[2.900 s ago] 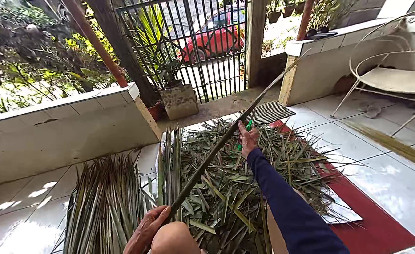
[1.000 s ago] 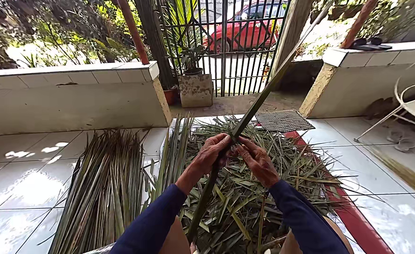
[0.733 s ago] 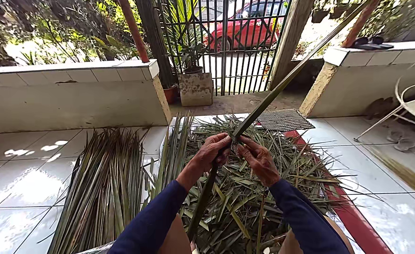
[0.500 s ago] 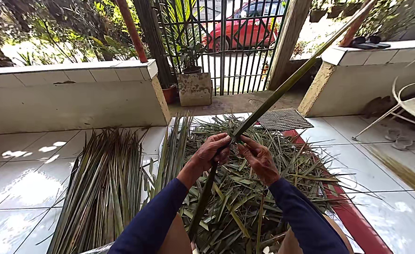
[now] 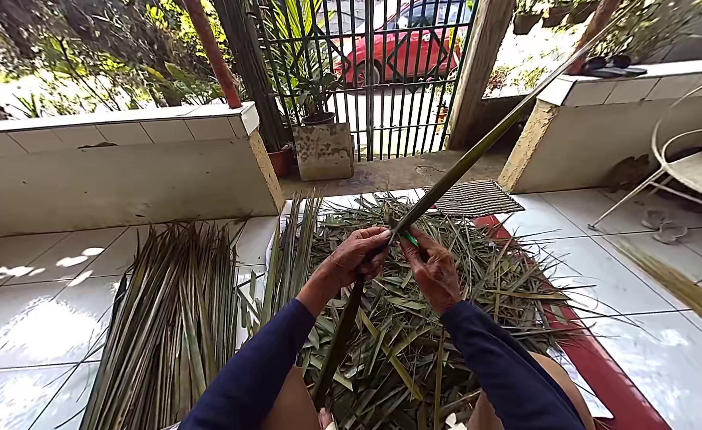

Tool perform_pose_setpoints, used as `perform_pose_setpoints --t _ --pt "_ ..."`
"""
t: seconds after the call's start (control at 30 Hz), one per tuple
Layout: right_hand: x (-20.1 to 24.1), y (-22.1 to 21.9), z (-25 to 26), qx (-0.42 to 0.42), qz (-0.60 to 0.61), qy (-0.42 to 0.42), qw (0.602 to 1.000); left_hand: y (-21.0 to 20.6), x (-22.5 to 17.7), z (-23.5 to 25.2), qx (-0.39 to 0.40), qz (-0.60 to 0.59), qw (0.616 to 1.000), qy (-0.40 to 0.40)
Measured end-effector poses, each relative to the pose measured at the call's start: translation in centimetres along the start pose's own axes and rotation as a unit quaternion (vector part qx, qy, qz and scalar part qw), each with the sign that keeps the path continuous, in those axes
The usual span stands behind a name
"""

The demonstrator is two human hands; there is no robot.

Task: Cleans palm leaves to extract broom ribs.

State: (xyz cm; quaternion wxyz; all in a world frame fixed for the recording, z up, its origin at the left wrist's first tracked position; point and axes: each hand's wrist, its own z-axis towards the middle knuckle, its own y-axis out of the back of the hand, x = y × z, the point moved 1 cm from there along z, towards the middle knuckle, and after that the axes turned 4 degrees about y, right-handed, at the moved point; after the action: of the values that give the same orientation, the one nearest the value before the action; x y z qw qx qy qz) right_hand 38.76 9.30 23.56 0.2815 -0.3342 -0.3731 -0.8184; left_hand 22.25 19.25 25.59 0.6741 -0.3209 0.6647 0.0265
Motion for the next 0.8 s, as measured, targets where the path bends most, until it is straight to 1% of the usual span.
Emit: perform_pose_setpoints --t 0.1,0.2,0.47,0.6,0.8 --pt "0.0 -0.1 0.1 -0.026 -0.033 -0.018 0.999 -0.3 0.0 0.2 -0.015 0.036 0.999 0.017" --pt "0.0 -0.3 0.2 -0.034 -0.044 -0.029 0.998 -0.3 -0.1 0.3 -0.028 0.057 0.998 0.024" --pt "0.3 -1.1 0.2 -0.035 -0.082 -0.062 0.994 -0.3 -0.8 -0.2 -0.064 0.103 0.992 0.031" --pt "0.2 -1.1 0.7 -0.055 -0.077 -0.097 0.991 -0.1 -0.8 -0.8 -0.048 0.119 0.990 0.051" --pt "-1.4 -0.2 2.4 -0.084 -0.041 -0.131 0.987 0.8 -0.6 -2.7 -0.029 0.156 0.985 0.073"
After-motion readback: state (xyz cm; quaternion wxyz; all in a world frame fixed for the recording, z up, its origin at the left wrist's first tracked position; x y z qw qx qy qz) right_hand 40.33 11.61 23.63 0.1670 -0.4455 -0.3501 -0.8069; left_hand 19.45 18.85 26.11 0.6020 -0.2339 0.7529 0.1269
